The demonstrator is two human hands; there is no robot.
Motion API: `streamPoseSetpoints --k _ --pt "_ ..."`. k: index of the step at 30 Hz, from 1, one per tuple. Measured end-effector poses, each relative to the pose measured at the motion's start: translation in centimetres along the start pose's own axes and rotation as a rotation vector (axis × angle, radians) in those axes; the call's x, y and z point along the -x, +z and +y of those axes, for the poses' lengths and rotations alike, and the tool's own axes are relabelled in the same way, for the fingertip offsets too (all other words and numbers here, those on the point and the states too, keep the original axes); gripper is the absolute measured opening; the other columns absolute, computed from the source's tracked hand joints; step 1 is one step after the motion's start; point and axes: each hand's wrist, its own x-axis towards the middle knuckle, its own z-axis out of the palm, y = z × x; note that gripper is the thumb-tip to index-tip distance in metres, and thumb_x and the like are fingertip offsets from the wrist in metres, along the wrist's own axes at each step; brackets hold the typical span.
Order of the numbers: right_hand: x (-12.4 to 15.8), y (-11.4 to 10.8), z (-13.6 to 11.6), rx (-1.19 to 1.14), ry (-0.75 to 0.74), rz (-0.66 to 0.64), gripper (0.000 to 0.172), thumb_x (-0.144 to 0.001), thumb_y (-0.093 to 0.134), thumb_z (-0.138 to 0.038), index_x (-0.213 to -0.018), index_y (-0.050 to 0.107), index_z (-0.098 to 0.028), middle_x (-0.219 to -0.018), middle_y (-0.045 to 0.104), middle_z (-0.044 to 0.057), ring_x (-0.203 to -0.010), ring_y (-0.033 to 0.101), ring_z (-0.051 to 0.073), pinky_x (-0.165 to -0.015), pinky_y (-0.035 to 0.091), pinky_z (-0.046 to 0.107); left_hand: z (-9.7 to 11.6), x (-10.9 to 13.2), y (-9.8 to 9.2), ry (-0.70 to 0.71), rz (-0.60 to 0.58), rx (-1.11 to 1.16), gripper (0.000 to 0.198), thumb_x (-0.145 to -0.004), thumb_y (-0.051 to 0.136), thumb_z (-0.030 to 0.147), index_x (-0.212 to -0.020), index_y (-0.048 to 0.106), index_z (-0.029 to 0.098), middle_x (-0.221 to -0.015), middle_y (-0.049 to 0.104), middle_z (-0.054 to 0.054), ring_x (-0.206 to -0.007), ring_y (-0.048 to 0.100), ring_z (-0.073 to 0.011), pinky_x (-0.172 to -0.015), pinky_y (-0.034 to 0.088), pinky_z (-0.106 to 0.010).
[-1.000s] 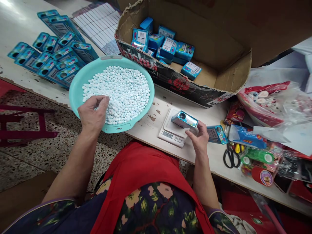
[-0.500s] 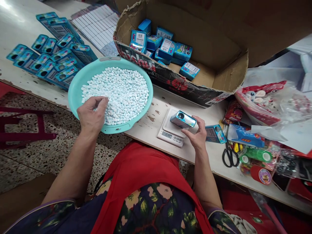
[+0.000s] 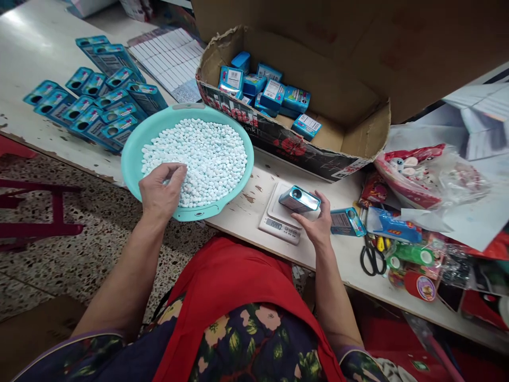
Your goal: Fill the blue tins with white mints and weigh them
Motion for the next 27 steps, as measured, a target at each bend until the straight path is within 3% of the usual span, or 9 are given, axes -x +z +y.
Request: streamPoseSetpoints --k 5,9,11,14,17,20,23,25,27 --pt "-0.2 0.4 -0.2 0.014 0.082 0.054 0.072 -0.062 0.082 -0.05 -0.122 0.057 -0.019 -0.118 0.061 0.01 -0.113 0.057 0.027 -0.101 0.044 0.045 0.0 0.0 0.0 -0.022 -0.031 0.016 0.024 -0.084 0.062 0.037 -0.093 0.073 0.018 -0.089 0.074 -0.001 -0.081 0.064 -0.0144 -0.082 0.05 -0.027" --pt "-0.4 0.6 -0.5 -0.011 0.183 0.061 0.043 -0.066 0.077 -0.046 -0.097 0.066 -0.018 -0.094 0.067 0.004 -0.088 0.061 0.022 -0.086 0.049 0.039 -0.3 -0.1 0.2 -0.004 -0.033 0.019 0.023 -0.085 0.06 0.038 -0.091 0.071 0.019 -0.091 0.074 -0.001 -0.085 0.065 -0.0165 -0.086 0.05 -0.03" --pt "-0.5 0.6 -0.6 -0.066 0.201 0.068 0.037 -0.065 0.078 -0.045 -0.088 0.066 -0.018 -0.082 0.067 0.001 -0.079 0.061 0.02 -0.081 0.05 0.037 -0.5 -0.1 0.2 0.028 -0.02 -0.005 0.023 -0.086 0.057 0.038 -0.093 0.07 0.02 -0.096 0.073 -0.003 -0.092 0.066 -0.0182 -0.091 0.049 -0.031" --pt "-1.2 0.6 -1.4 -0.208 0.205 0.219 0.039 -0.061 0.081 -0.043 -0.088 0.066 -0.018 -0.08 0.068 0.0 -0.077 0.062 0.02 -0.08 0.05 0.037 0.3 0.1 0.3 0.133 0.03 -0.076 0.022 -0.087 0.055 0.034 -0.1 0.067 0.02 -0.104 0.071 -0.007 -0.103 0.064 -0.0226 -0.098 0.046 -0.038" --pt "-2.2 1.3 -4.2 -0.275 0.17 0.321 0.04 -0.06 0.084 -0.039 -0.089 0.067 -0.018 -0.08 0.068 0.0 -0.075 0.063 0.019 -0.079 0.051 0.037 3.1 0.3 0.2 0.346 0.025 -0.028 0.03 -0.087 0.058 0.032 -0.116 0.06 0.021 -0.114 0.067 -0.011 -0.111 0.06 -0.0254 -0.101 0.044 -0.043" --pt "-2.7 2.8 -8.8 -0.258 0.021 0.133 0.038 -0.062 0.084 -0.039 -0.092 0.068 -0.02 -0.083 0.069 0.001 -0.075 0.063 0.02 -0.079 0.052 0.037 7.4 0.6 -0.3 0.588 -0.22 0.154 0.052 -0.084 0.066 0.034 -0.133 0.048 0.024 -0.129 0.06 -0.012 -0.121 0.055 -0.0251 -0.098 0.048 -0.042" --pt "-2.6 4.5 -12.9 -0.318 -0.137 -0.084 0.038 -0.068 0.081 -0.039 -0.101 0.068 -0.023 -0.093 0.071 0.003 -0.082 0.065 0.022 -0.083 0.054 0.04 10.7 1.0 -1.6 0.702 -0.493 0.276 0.048 -0.085 0.067 0.033 -0.13 0.05 0.029 -0.121 0.064 -0.009 -0.114 0.059 -0.0229 -0.092 0.051 -0.04" --pt "-2.5 5.2 -14.2 -0.382 -0.184 -0.156 0.048 -0.071 0.079 -0.039 -0.115 0.064 -0.027 -0.106 0.07 0.005 -0.094 0.066 0.026 -0.087 0.054 0.044 11.2 1.0 -3.1 0.661 -0.505 0.295 0.038 -0.084 0.068 0.035 -0.12 0.056 0.03 -0.11 0.067 -0.006 -0.102 0.063 -0.0217 -0.089 0.053 -0.039" --pt "-2.4 4.8 -14.2 -0.425 -0.194 -0.125 0.063 -0.07 0.079 -0.041 -0.127 0.057 -0.031 -0.121 0.065 0.008 -0.109 0.063 0.03 -0.094 0.052 0.051 10.0 0.5 -5.2 0.529 -0.352 0.255 0.036 -0.081 0.071 0.037 -0.114 0.058 0.03 -0.106 0.067 -0.005 -0.096 0.065 -0.021 -0.083 0.054 -0.038"
